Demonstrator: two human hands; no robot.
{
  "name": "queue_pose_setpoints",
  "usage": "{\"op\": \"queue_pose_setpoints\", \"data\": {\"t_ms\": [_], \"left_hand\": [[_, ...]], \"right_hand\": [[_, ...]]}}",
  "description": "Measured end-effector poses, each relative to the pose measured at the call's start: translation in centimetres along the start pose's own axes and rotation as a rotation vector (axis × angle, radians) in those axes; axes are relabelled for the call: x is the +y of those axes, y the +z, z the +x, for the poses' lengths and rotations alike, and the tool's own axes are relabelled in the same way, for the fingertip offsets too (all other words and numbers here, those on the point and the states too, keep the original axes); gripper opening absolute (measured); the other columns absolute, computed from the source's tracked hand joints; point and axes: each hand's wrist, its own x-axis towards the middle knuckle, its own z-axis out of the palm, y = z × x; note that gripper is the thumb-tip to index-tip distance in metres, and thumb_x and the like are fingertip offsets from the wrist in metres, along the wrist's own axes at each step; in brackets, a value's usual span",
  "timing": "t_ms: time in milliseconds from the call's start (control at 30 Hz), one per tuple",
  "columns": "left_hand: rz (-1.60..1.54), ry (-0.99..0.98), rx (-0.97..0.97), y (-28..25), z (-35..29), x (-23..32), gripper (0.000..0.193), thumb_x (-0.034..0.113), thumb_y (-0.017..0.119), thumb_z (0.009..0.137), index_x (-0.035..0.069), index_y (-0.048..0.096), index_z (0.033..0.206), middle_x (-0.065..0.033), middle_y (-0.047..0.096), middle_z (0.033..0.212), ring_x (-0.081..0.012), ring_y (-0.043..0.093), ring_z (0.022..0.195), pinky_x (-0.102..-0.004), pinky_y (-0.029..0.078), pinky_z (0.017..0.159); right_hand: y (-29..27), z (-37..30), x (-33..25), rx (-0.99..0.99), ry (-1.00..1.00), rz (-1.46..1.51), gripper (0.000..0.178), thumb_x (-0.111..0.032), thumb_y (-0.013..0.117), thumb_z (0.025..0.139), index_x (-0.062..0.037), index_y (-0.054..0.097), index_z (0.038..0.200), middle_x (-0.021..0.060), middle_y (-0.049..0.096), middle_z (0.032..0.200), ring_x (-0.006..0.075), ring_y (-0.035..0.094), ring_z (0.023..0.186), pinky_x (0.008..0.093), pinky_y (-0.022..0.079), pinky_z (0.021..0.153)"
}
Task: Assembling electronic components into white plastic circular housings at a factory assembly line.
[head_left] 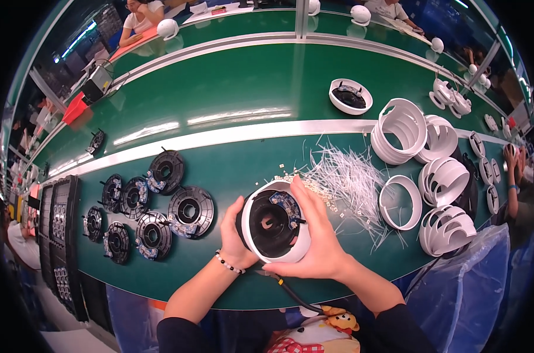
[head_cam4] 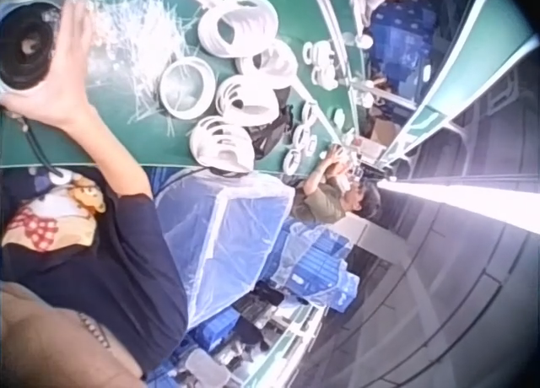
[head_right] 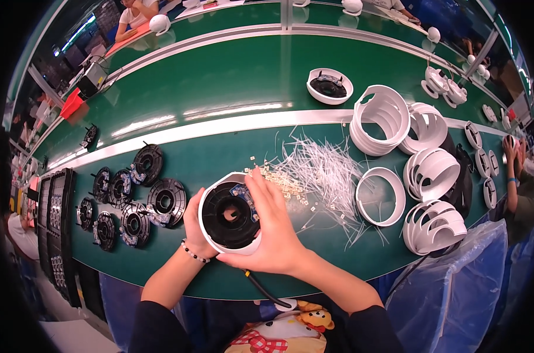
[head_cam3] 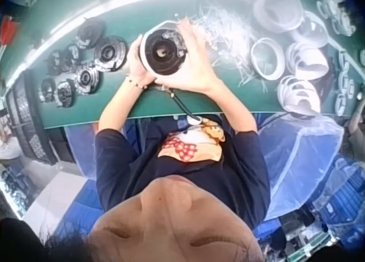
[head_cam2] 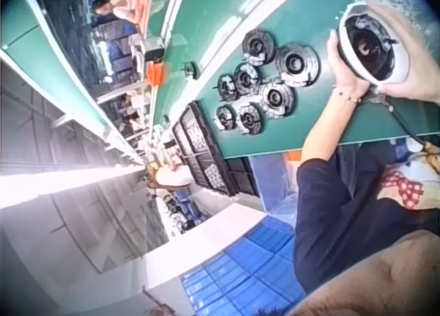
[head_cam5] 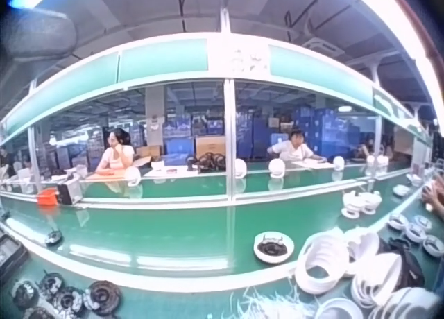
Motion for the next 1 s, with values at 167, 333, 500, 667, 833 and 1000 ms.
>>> {"op": "queue_pose_setpoints", "data": {"t_ms": [167, 333, 500, 667, 833, 1000], "left_hand": [[0.019, 0.0, 0.048, 0.2, -0.3, -0.3, 0.057, 0.048, 0.024, 0.086, 0.005, 0.043, 0.119, -0.0118, 0.051, 0.113, -0.0234, 0.051, 0.102, -0.0382, 0.041, 0.089], [-0.021, -0.082, -0.111, -0.4, -0.1, 0.1, 0.084, 0.072, 0.02, 0.075, 0.006, 0.038, 0.124, -0.0123, 0.044, 0.122, -0.0267, 0.045, 0.11, -0.0417, 0.036, 0.094], [0.018, -0.096, -0.165, -1.1, -0.3, 0.2, 0.081, 0.07, 0.02, 0.077, 0.008, 0.034, 0.126, -0.0134, 0.043, 0.122, -0.0259, 0.044, 0.112, -0.041, 0.037, 0.094], [0.028, 0.035, -0.183, -1.0, -0.4, -0.3, 0.066, 0.054, 0.04, 0.081, 0.004, 0.034, 0.124, -0.0144, 0.045, 0.119, -0.0247, 0.047, 0.107, -0.0391, 0.041, 0.09], [0.024, 0.083, -0.085, -0.2, -0.4, -0.3, 0.055, 0.037, 0.048, 0.075, 0.001, 0.041, 0.117, -0.0151, 0.052, 0.108, -0.0236, 0.054, 0.096, -0.0365, 0.046, 0.084], [0.081, 0.225, 0.01, -0.1, -0.4, 0.1, 0.058, 0.042, 0.046, 0.074, -0.001, 0.044, 0.113, -0.0151, 0.054, 0.107, -0.0244, 0.055, 0.094, -0.0366, 0.046, 0.082]], "right_hand": [[0.8, -0.1, -0.5, -0.019, -0.028, -0.179, 0.104, -0.031, 0.078, 0.049, 0.0045, 0.021, 0.128, 0.0285, 0.02, 0.131, 0.0434, 0.026, 0.116, 0.0476, 0.025, 0.095], [0.1, 0.5, -0.2, -0.077, -0.057, -0.189, 0.109, -0.034, 0.079, 0.046, 0.0052, 0.02, 0.128, 0.026, 0.025, 0.13, 0.0408, 0.029, 0.116, 0.0454, 0.026, 0.095], [-0.4, 1.0, -0.2, -0.154, -0.072, -0.201, 0.111, -0.038, 0.079, 0.045, 0.0066, 0.021, 0.127, 0.0247, 0.028, 0.128, 0.0391, 0.03, 0.116, 0.0444, 0.027, 0.095], [0.4, 0.8, 0.4, -0.037, -0.008, -0.225, 0.111, -0.042, 0.079, 0.045, 0.0056, 0.023, 0.127, 0.0214, 0.031, 0.128, 0.035, 0.031, 0.116, 0.0419, 0.027, 0.096], [2.0, 0.3, 0.6, 0.052, 0.021, -0.162, 0.11, -0.041, 0.078, 0.047, 0.0055, 0.021, 0.128, 0.022, 0.029, 0.128, 0.0346, 0.03, 0.116, 0.0422, 0.027, 0.095], [2.9, 0.1, 1.1, 0.109, -0.009, -0.146, 0.105, -0.039, 0.077, 0.052, 0.0041, 0.02, 0.129, 0.0232, 0.025, 0.131, 0.0371, 0.026, 0.119, 0.0446, 0.023, 0.097]]}}
